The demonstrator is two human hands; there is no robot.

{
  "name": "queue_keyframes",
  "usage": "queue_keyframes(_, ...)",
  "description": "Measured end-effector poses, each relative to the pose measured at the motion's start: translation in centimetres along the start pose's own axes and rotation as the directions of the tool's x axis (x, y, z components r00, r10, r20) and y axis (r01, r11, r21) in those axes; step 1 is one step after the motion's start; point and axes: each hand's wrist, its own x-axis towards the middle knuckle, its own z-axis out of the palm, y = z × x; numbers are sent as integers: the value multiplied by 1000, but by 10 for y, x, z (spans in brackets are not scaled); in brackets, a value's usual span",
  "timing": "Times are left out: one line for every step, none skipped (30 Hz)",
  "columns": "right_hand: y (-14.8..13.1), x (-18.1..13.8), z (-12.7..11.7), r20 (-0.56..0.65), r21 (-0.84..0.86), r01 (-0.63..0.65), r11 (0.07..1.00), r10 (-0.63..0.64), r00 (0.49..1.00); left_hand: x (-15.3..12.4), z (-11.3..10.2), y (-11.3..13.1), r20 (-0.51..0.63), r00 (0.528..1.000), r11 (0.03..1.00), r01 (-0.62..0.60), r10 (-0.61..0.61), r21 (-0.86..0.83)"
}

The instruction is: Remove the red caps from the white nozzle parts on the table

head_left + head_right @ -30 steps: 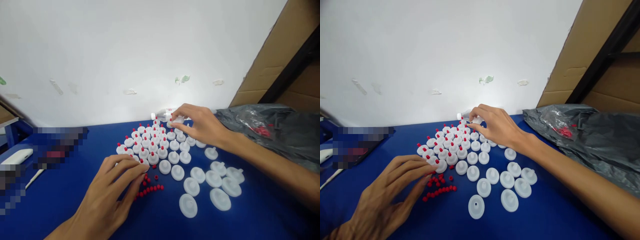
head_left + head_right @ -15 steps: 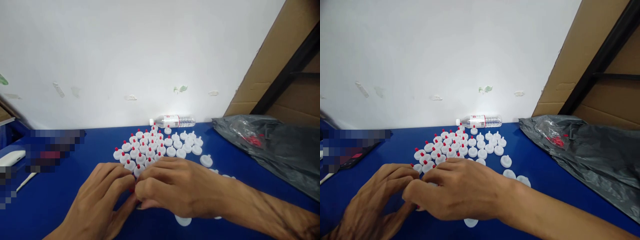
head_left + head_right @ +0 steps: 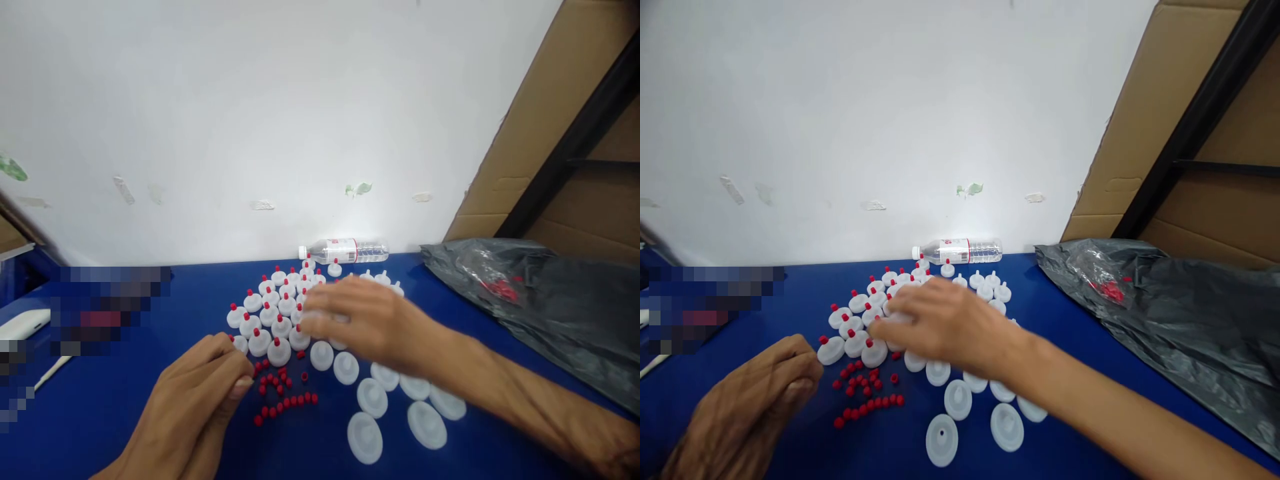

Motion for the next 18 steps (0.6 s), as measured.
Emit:
queue_keyframes(13,-4,-3,78,35,-156,987,153,985,1,-2,0,16,1000,1000,-11,11,6)
queue_keyframes(27,-8,-6,163,31,-357,934,348,923,2,-4,0,36,999,999,-32,32,9)
queue_keyframes(41,-12,-8,187,6,-444,896,435,881,3,-4,1,56,997,999,-53,52,11)
queue_keyframes(53,-17,-10,191,-18,-497,867,491,850,4,-4,2,73,995,997,-73,71,17)
queue_keyframes(65,-21,-11,199,-40,-539,841,536,820,5,-2,3,89,992,995,-95,93,25)
queue_keyframes(74,-26,-10,213,-58,-567,822,565,797,6,0,4,106,989,993,-108,104,37)
queue_keyframes(81,-30,-9,236,-75,-585,807,585,776,6,3,5,113,988,992,-113,107,53)
queue_keyframes(86,-34,-8,268,-88,-597,797,596,757,6,6,6,113,988,991,-116,107,71)
queue_keyframes(90,-38,-6,303,-98,-604,791,602,739,5,8,6,109,987,989,-124,114,86)
queue_keyframes(92,-41,-4,338,-106,-607,787,603,723,4,10,7,107,987,986,-132,122,99)
queue_keyframes(92,-44,-2,372,-110,-609,786,601,708,3,10,6,102,987,984,-135,124,112)
queue_keyframes(92,-46,0,400,-111,-610,784,597,695,1,10,6,100,987,983,-134,122,125)
queue_keyframes(92,-47,2,424,-111,-612,783,594,684,0,10,5,106,987,982,-132,118,138)
queue_keyframes(91,-48,3,445,-109,-613,783,590,674,-1,9,3,118,987,980,-128,111,150)
queue_keyframes(90,-49,3,461,-108,-613,783,586,667,-2,8,2,131,986,979,-127,106,161)
queue_keyframes(89,-49,3,474,-108,-614,782,583,660,-2,8,1,144,984,977,-130,106,171)
queue_keyframes(89,-48,2,484,-110,-614,782,582,654,-2,7,0,153,982,974,-136,109,179)
queue_keyframes(89,-48,1,490,-114,-615,780,583,648,-1,8,-1,157,981,972,-145,116,183)
